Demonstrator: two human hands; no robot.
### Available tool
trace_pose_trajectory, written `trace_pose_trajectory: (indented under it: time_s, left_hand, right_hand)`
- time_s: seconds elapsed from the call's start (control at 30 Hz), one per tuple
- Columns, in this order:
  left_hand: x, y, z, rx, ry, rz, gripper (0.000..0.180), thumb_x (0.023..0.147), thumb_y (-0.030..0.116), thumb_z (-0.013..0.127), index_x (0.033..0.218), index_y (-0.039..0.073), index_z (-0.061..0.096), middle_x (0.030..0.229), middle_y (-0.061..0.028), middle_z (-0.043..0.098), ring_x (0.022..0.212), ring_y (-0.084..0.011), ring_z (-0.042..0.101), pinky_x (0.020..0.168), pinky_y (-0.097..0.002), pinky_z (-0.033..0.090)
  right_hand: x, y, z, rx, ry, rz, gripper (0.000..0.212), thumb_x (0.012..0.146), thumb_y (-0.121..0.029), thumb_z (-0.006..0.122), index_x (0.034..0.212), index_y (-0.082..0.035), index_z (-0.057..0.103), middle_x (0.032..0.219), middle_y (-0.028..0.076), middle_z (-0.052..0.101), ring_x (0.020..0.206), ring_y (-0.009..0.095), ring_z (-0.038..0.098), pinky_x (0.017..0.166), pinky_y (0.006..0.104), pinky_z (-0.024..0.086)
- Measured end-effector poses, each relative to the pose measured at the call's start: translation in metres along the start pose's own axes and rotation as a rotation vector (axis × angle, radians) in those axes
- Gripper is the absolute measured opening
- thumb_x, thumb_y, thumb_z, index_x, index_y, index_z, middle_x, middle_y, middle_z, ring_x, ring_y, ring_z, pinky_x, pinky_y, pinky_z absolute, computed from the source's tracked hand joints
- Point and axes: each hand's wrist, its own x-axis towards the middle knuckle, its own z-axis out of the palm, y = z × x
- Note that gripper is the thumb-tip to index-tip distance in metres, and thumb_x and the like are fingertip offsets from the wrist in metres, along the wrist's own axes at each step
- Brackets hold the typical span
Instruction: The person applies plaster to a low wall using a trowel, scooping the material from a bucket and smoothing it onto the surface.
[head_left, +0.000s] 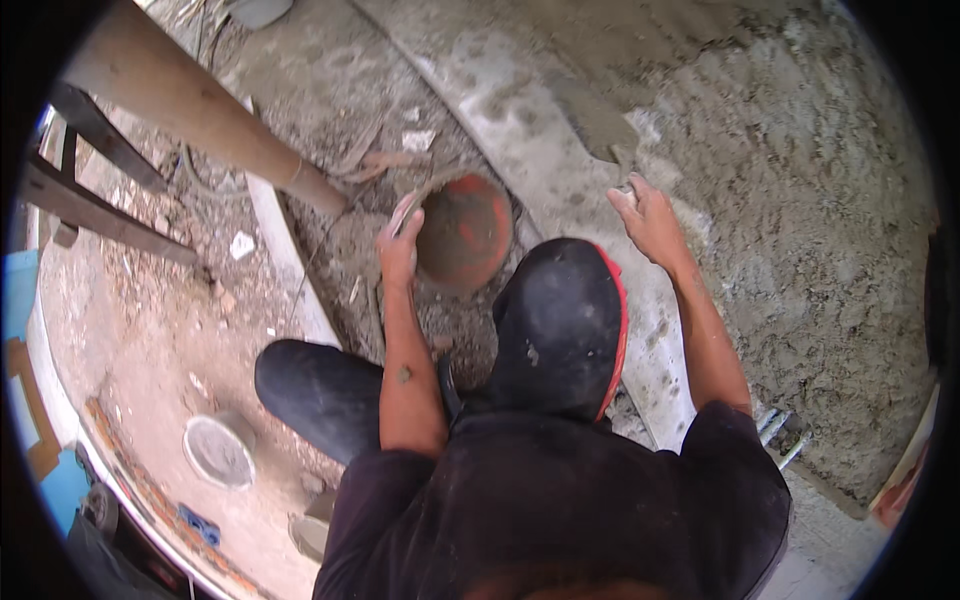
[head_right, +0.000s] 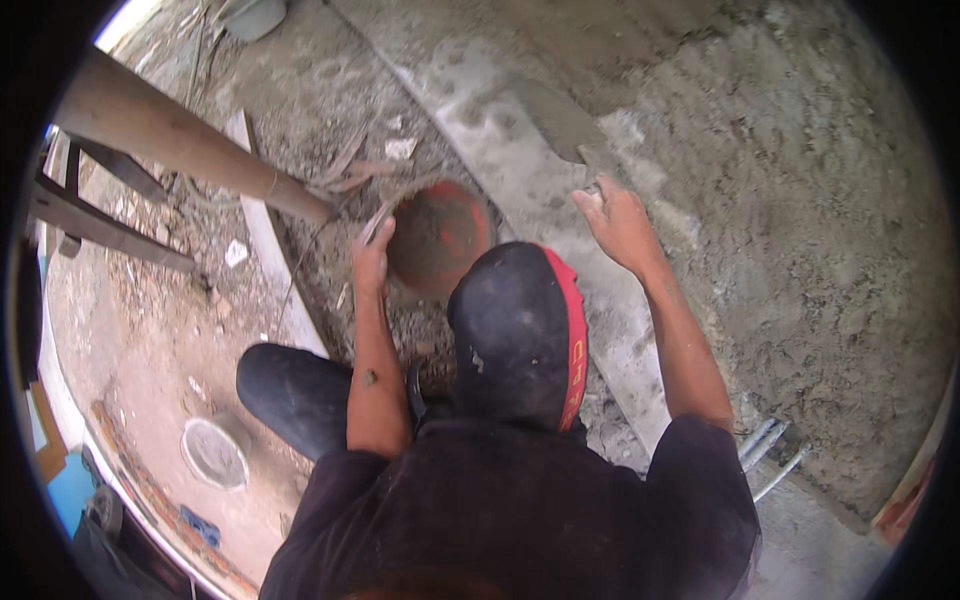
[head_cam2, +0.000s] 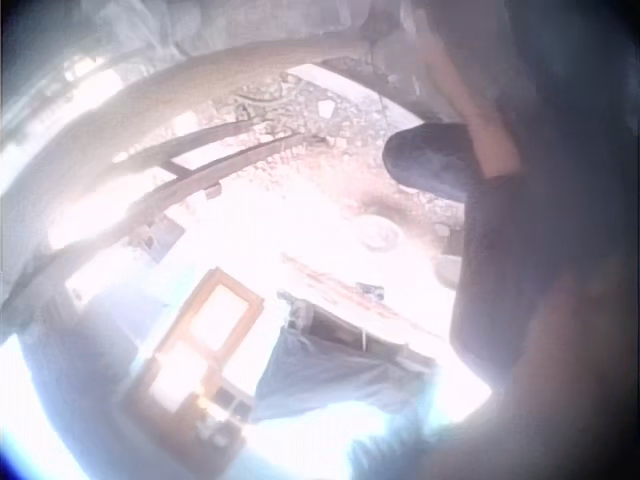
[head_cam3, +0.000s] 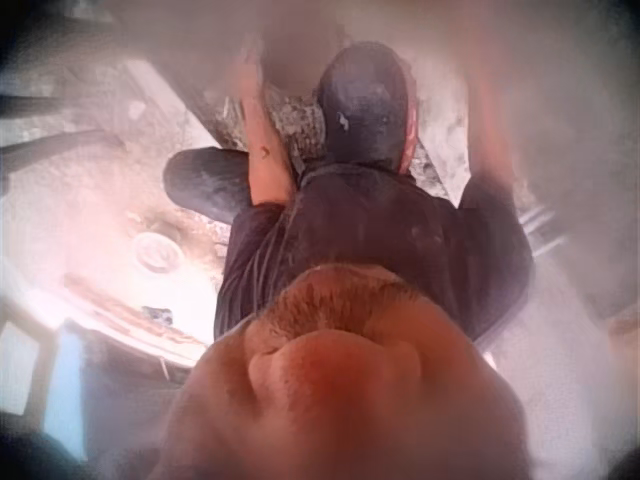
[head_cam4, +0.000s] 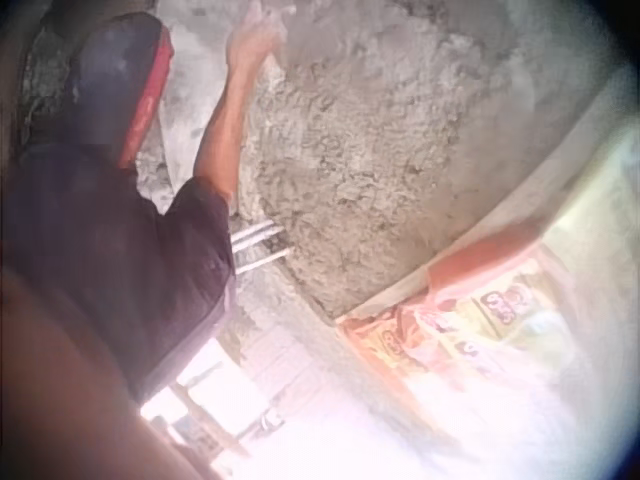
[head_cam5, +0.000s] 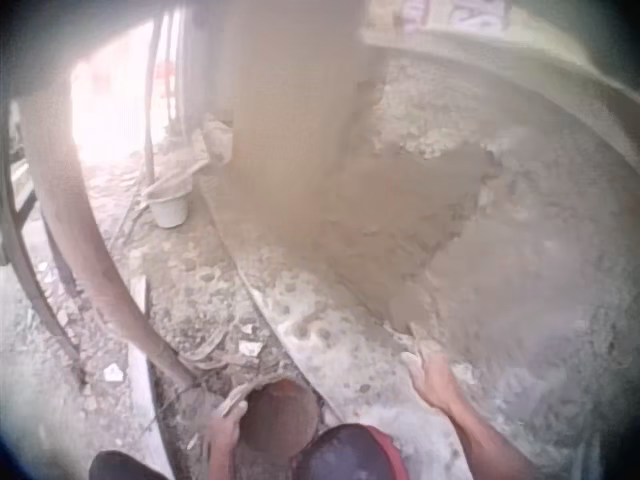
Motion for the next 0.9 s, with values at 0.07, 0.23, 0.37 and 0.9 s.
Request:
trace_pose_trajectory:
  time_s: [0.07, 0.23, 0.37, 0.9]
  left_hand:
    - [-0.005, 0.012, 0.011, -0.086, 0.031, -0.053, 0.043, 0.090, 0.021, 0.071, 0.126, -0.001, 0.064, 0.119, -0.0090, 0.065, 0.111, -0.0164, 0.057, 0.102, -0.0290, 0.039]
    - [-0.010, 0.019, 0.003, -0.138, -0.003, -0.033, 0.042, 0.089, 0.020, 0.072, 0.124, -0.001, 0.065, 0.118, -0.0077, 0.065, 0.105, -0.0155, 0.060, 0.097, -0.0277, 0.044]
    - [-0.001, -0.004, 0.003, -0.279, 0.089, -0.040, 0.040, 0.089, 0.020, 0.072, 0.123, -0.001, 0.066, 0.115, -0.0082, 0.066, 0.104, -0.0158, 0.060, 0.094, -0.0287, 0.047]
    - [-0.004, -0.033, 0.047, 0.289, 0.260, 0.440, 0.030, 0.077, 0.018, 0.074, 0.104, 0.008, 0.074, 0.106, -0.0098, 0.068, 0.107, -0.0283, 0.060, 0.097, -0.0367, 0.045]
  right_hand:
    - [-0.022, -0.013, 0.022, -0.136, -0.369, -0.247, 0.041, 0.095, -0.034, 0.056, 0.106, 0.006, 0.057, 0.089, 0.031, 0.064, 0.087, 0.049, 0.061, 0.078, 0.0535, 0.047]
    - [0.023, -0.050, 0.144, -0.409, -0.204, -0.444, 0.020, 0.087, -0.014, 0.056, 0.101, 0.000, 0.057, 0.091, 0.019, 0.067, 0.091, 0.037, 0.068, 0.077, 0.0468, 0.054]
    - [0.011, -0.042, 0.160, -0.434, -0.422, -0.746, 0.014, 0.086, -0.009, 0.054, 0.095, -0.001, 0.060, 0.092, 0.018, 0.068, 0.084, 0.033, 0.070, 0.073, 0.0443, 0.057]
    - [0.083, 0.028, 0.169, -0.704, -0.447, -0.617, 0.024, 0.097, -0.022, 0.048, 0.105, -0.001, 0.056, 0.095, 0.026, 0.065, 0.090, 0.046, 0.063, 0.078, 0.0556, 0.048]
